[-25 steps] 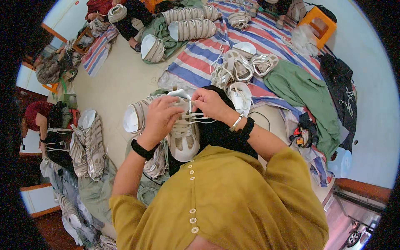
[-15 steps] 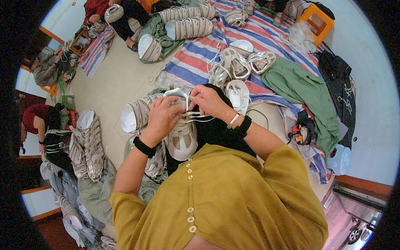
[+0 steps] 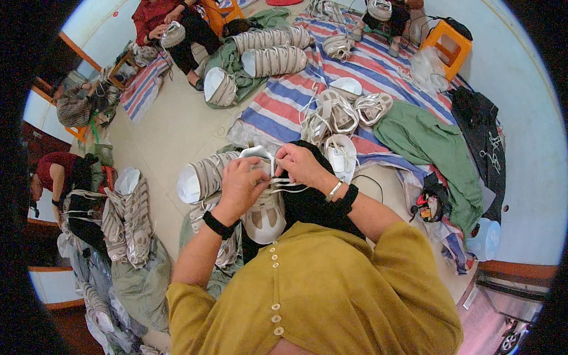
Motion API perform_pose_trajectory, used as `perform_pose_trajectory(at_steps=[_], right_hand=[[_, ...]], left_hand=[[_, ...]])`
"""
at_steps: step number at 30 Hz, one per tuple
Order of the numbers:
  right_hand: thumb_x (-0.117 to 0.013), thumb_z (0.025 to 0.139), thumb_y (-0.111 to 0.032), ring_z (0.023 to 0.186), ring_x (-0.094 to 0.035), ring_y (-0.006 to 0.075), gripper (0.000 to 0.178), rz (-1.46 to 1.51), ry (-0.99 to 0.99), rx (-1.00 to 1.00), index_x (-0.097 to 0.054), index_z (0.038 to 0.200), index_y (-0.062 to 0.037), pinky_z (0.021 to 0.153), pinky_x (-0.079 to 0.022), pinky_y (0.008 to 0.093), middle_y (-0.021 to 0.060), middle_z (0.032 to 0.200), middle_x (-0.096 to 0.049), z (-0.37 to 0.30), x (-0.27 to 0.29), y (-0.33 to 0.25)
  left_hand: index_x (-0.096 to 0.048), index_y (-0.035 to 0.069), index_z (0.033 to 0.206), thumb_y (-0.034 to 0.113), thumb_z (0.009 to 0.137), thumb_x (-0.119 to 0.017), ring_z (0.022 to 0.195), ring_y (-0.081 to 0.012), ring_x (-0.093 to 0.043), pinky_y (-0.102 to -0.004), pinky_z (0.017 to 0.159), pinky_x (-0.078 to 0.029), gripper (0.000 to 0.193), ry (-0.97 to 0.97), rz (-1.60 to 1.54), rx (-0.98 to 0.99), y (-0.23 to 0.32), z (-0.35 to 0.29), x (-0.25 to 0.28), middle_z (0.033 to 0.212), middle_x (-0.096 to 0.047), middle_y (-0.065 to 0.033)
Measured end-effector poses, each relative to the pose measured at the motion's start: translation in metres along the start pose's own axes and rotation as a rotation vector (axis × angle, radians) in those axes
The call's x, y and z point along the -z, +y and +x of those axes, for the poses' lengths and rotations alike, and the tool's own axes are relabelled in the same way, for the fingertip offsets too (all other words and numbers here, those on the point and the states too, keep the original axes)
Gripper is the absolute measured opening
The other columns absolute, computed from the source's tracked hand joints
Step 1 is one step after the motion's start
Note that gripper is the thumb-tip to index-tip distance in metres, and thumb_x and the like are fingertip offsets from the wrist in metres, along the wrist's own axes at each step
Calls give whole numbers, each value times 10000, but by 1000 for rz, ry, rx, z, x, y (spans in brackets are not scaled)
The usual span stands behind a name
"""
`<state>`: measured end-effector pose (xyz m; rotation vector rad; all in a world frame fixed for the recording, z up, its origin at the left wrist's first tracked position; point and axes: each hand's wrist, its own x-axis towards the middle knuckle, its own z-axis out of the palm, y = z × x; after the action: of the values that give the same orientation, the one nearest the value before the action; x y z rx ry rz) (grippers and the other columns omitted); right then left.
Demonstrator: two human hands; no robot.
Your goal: Lacing and preparing shoe uppers for assembly in a shoe manufacturing facility.
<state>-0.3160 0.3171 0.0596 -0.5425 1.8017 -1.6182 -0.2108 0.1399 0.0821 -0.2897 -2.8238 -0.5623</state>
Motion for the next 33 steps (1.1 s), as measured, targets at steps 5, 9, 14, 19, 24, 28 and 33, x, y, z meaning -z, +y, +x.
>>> perform_pose_trajectory(at_steps=[5,9,14,19,24,28,33], right_hand=[[-540,907,-132,430,-481,53,147,-29,-16,6,-561,982,-7,394,-380,184,72,759,-671,1,1,5],[-546,909,-136,432,-480,48,141,-35,-31,5,-567,974,-13,393,-380,181,57,751,-666,0,1,4],[-535,894,-97,439,-489,62,134,5,-25,-17,-565,971,8,403,-403,194,67,735,-664,1,0,2],[-544,914,-132,428,-473,41,133,8,-26,-1,-562,974,-15,384,-375,172,63,745,-665,2,1,8],[-545,916,-137,429,-472,39,134,-35,-27,8,-559,977,-18,385,-378,170,65,753,-670,1,1,6],[-544,917,-136,429,-473,37,132,2,-28,-4,-560,972,-18,386,-378,170,62,754,-672,1,1,7],[-542,918,-135,428,-469,34,128,4,-31,15,-561,968,-18,385,-374,169,60,753,-671,0,1,5]], left_hand=[[-668,163,829,139,694,-714,1080,-293,-485,-440,925,-360,145,12,6,11,1,-2,-2,1151,-574,-66],[-670,169,818,143,697,-712,1078,-290,-487,-442,930,-356,131,26,2,31,3,-3,-4,1149,-575,-64],[-671,170,810,139,695,-711,1072,-289,-491,-440,932,-357,126,39,7,24,0,-3,-6,1149,-576,-62],[-669,166,807,134,696,-709,1070,-289,-492,-437,932,-359,123,44,9,34,2,-3,-6,1139,-579,-65],[-670,161,804,134,689,-709,1067,-292,-491,-430,925,-362,124,61,-8,37,1,-3,-6,1131,-581,-68],[-669,161,801,138,688,-711,1069,-291,-491,-430,917,-362,123,63,-14,37,2,-3,-6,1134,-581,-67],[-672,163,815,140,685,-715,1072,-284,-490,-428,906,-360,139,61,-7,29,1,-4,-7,1139,-579,-62]])
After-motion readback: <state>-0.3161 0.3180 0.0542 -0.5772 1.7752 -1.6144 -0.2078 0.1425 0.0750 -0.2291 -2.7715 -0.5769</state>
